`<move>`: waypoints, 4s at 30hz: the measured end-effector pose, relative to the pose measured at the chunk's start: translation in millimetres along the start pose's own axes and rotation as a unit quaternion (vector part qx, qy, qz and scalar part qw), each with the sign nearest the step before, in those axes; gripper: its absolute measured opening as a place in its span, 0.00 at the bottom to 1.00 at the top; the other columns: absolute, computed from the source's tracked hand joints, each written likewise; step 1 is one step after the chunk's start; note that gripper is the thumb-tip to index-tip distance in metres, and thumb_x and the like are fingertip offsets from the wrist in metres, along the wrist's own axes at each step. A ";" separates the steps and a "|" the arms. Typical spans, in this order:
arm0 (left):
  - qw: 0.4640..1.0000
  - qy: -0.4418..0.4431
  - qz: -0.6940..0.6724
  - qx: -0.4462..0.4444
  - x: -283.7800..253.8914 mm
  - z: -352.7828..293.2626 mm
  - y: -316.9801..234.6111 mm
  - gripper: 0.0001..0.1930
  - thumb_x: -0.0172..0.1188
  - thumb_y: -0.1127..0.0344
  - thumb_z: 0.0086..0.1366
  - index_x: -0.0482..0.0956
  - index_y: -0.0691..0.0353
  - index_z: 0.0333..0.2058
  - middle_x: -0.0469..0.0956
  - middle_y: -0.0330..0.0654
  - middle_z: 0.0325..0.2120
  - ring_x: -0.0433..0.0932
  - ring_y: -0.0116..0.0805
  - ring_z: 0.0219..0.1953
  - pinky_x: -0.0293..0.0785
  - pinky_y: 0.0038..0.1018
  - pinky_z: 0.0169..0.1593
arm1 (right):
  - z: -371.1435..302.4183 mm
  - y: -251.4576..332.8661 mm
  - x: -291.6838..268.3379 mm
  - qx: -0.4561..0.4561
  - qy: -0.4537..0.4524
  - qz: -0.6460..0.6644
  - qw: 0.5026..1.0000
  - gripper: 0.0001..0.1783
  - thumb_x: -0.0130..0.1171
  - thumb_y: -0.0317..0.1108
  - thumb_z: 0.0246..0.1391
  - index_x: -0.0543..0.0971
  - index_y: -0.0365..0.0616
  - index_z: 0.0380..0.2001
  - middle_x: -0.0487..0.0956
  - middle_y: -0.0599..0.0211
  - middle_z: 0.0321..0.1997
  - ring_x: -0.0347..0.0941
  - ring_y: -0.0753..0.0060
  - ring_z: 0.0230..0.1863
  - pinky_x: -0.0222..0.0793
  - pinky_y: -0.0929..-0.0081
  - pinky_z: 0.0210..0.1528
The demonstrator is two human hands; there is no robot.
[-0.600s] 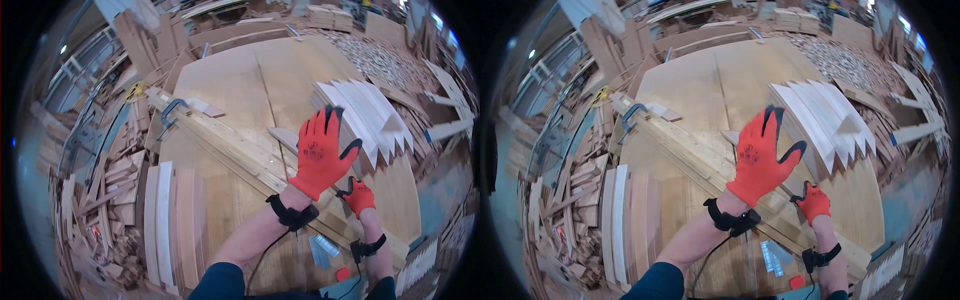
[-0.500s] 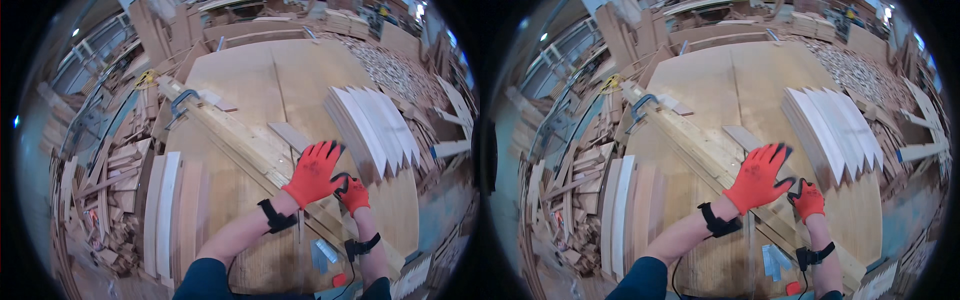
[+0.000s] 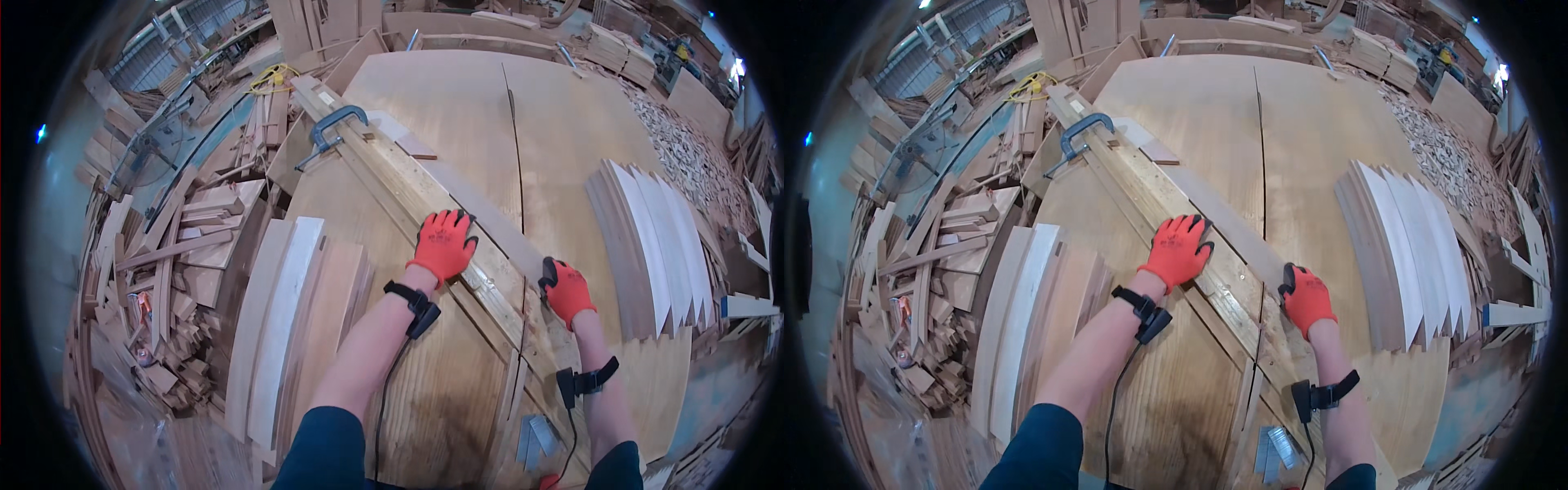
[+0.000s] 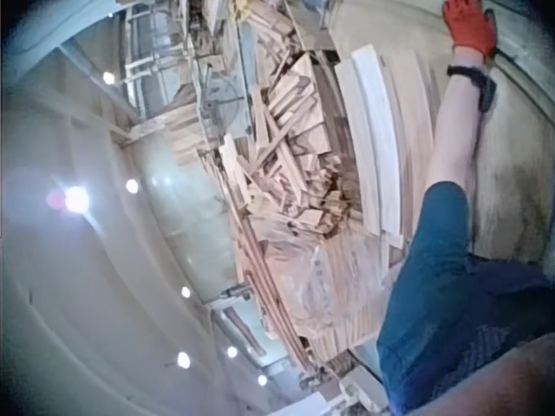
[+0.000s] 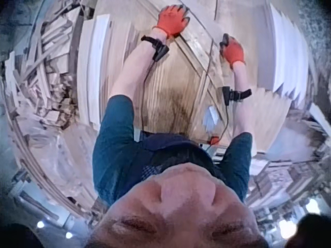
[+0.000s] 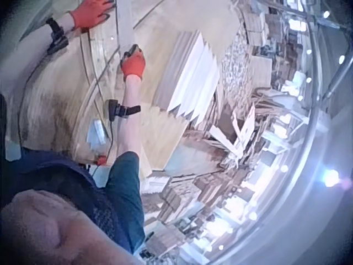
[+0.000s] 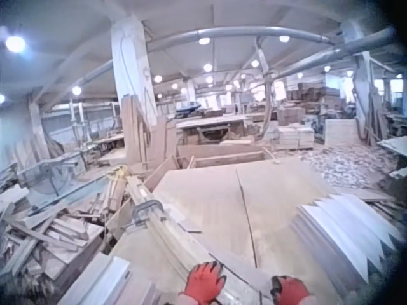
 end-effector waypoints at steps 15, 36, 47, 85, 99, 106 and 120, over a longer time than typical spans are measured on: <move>0.996 0.025 0.058 -0.061 5.2 41.4 0.9 0.28 0.55 0.52 0.66 0.74 0.58 0.61 0.68 0.45 0.66 0.60 0.50 0.70 0.51 0.46 0.71 | 2.8 8.4 -20.1 0.090 -0.042 0.073 0.992 0.25 0.60 0.49 0.59 0.74 0.37 0.47 0.82 0.44 0.43 0.79 0.42 0.48 0.73 0.52 0.53; 0.994 0.000 0.061 -0.091 19.1 66.8 6.4 0.26 0.55 0.53 0.66 0.76 0.56 0.59 0.71 0.47 0.64 0.63 0.55 0.68 0.53 0.47 0.71 | -65.3 -36.5 -12.7 0.045 -0.215 0.221 0.950 0.24 0.61 0.43 0.58 0.77 0.47 0.56 0.81 0.51 0.49 0.79 0.47 0.48 0.74 0.55 0.52; 0.992 0.013 0.063 -0.111 20.5 73.7 7.8 0.28 0.50 0.49 0.69 0.74 0.54 0.63 0.68 0.45 0.67 0.59 0.51 0.71 0.47 0.45 0.74 | -60.8 -39.3 -9.0 0.032 -0.234 0.294 0.926 0.19 0.63 0.31 0.56 0.80 0.42 0.51 0.84 0.53 0.46 0.82 0.57 0.46 0.75 0.66 0.52; 0.982 0.085 0.133 -0.105 -13.0 -24.7 18.5 0.28 0.49 0.52 0.71 0.70 0.57 0.66 0.63 0.49 0.69 0.56 0.51 0.73 0.46 0.51 0.74 | -139.7 -1.8 41.9 0.089 -0.213 0.338 0.912 0.18 0.61 0.46 0.59 0.82 0.45 0.45 0.83 0.53 0.46 0.79 0.48 0.49 0.74 0.60 0.52; 0.991 0.018 0.124 -0.036 -11.0 -10.1 20.3 0.23 0.53 0.50 0.68 0.77 0.53 0.58 0.73 0.43 0.61 0.65 0.46 0.66 0.54 0.49 0.69 | -133.9 -4.2 43.9 0.081 -0.245 0.404 0.878 0.16 0.64 0.35 0.55 0.82 0.40 0.46 0.85 0.53 0.45 0.82 0.59 0.47 0.74 0.68 0.53; 0.985 0.064 0.128 -0.095 -12.6 5.5 20.4 0.29 0.53 0.46 0.66 0.76 0.54 0.61 0.69 0.44 0.66 0.62 0.47 0.70 0.51 0.44 0.73 | -124.7 -1.2 48.2 0.134 -0.210 0.387 0.887 0.16 0.62 0.31 0.57 0.82 0.35 0.47 0.85 0.57 0.46 0.82 0.66 0.46 0.74 0.70 0.53; 0.994 -0.027 0.086 -0.070 -49.4 15.3 29.4 0.24 0.58 0.49 0.63 0.80 0.57 0.53 0.76 0.44 0.58 0.70 0.44 0.63 0.55 0.43 0.71 | -40.8 44.5 11.4 0.132 -0.235 0.365 0.891 0.25 0.76 0.42 0.45 0.79 0.38 0.42 0.83 0.56 0.40 0.79 0.59 0.45 0.73 0.64 0.49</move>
Point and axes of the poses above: each hand's wrist, its own z-axis towards the middle knuckle, its own x-axis out of the palm, y = z × x, the point moved 7 cm from there along z, towards the middle knuckle
